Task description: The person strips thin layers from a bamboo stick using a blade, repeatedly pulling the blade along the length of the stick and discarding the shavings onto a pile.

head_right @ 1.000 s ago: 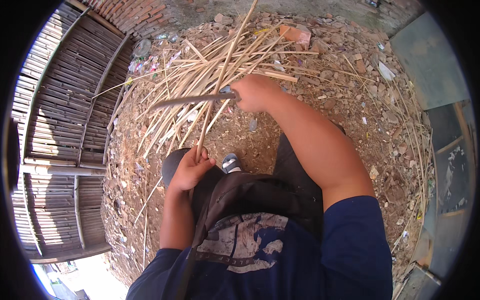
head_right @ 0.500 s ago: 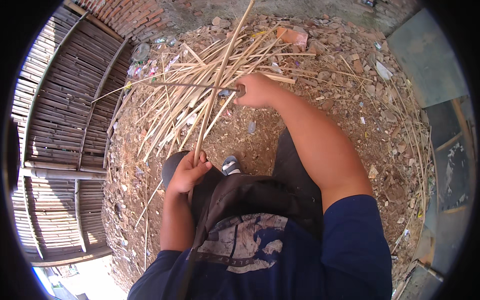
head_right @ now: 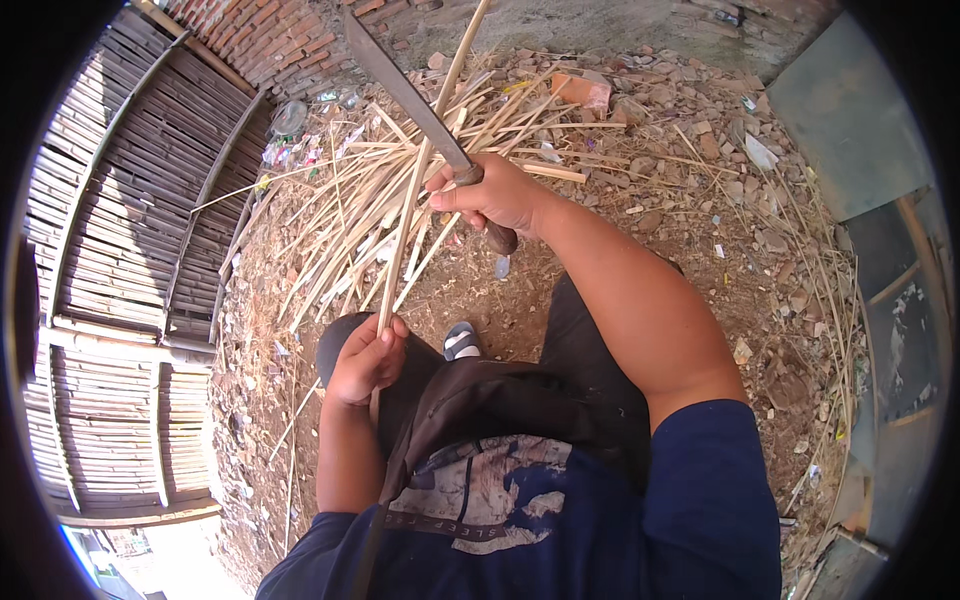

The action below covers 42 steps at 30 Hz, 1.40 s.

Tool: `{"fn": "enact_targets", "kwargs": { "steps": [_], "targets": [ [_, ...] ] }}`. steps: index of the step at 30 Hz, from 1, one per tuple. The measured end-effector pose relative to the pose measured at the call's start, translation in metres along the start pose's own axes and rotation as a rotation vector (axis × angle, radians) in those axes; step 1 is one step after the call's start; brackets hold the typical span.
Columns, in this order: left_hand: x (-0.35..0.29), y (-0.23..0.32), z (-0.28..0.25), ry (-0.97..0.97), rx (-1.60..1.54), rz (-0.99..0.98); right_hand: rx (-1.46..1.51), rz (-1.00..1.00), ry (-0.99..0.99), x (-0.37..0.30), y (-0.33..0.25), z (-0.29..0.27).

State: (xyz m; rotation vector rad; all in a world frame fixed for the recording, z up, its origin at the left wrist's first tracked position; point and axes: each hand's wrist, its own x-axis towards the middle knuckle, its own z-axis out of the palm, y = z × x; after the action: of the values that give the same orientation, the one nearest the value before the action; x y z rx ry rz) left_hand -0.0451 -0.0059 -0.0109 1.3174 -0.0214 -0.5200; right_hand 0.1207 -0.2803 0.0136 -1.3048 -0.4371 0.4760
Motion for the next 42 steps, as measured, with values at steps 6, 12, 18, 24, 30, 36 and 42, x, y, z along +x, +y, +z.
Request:
{"fn": "enact_targets", "kwargs": {
  "steps": [6, 12, 18, 24, 30, 36, 42],
  "targets": [
    [0.0, 0.005, 0.016, -0.01, 0.012, 0.024, -0.146, 0.044, -0.046, -0.021, -0.004, 0.0],
    [-0.002, 0.007, 0.025, -0.022, 0.067, 0.011, -0.177, 0.08, -0.075, -0.035, -0.011, 0.005],
    [-0.004, 0.009, 0.028, -0.064, 0.031, -0.01, -0.327, -0.006, 0.052, -0.045, -0.016, -0.018],
    [-0.003, 0.009, 0.028, -0.052, 0.016, -0.015, -0.267, -0.079, 0.206, -0.048, -0.019, -0.041],
    [0.004, 0.008, 0.023, -0.029, -0.002, -0.025, -0.779, -0.182, 0.521, -0.046, -0.01, -0.091],
    [0.014, 0.004, 0.016, 0.005, -0.001, -0.04, -0.958, -0.221, 0.461, -0.045, -0.018, -0.065],
    [0.021, -0.005, -0.002, -0.063, -0.088, -0.079, -1.247, -0.257, 0.163, -0.04, -0.012, -0.033]
  ]
}}
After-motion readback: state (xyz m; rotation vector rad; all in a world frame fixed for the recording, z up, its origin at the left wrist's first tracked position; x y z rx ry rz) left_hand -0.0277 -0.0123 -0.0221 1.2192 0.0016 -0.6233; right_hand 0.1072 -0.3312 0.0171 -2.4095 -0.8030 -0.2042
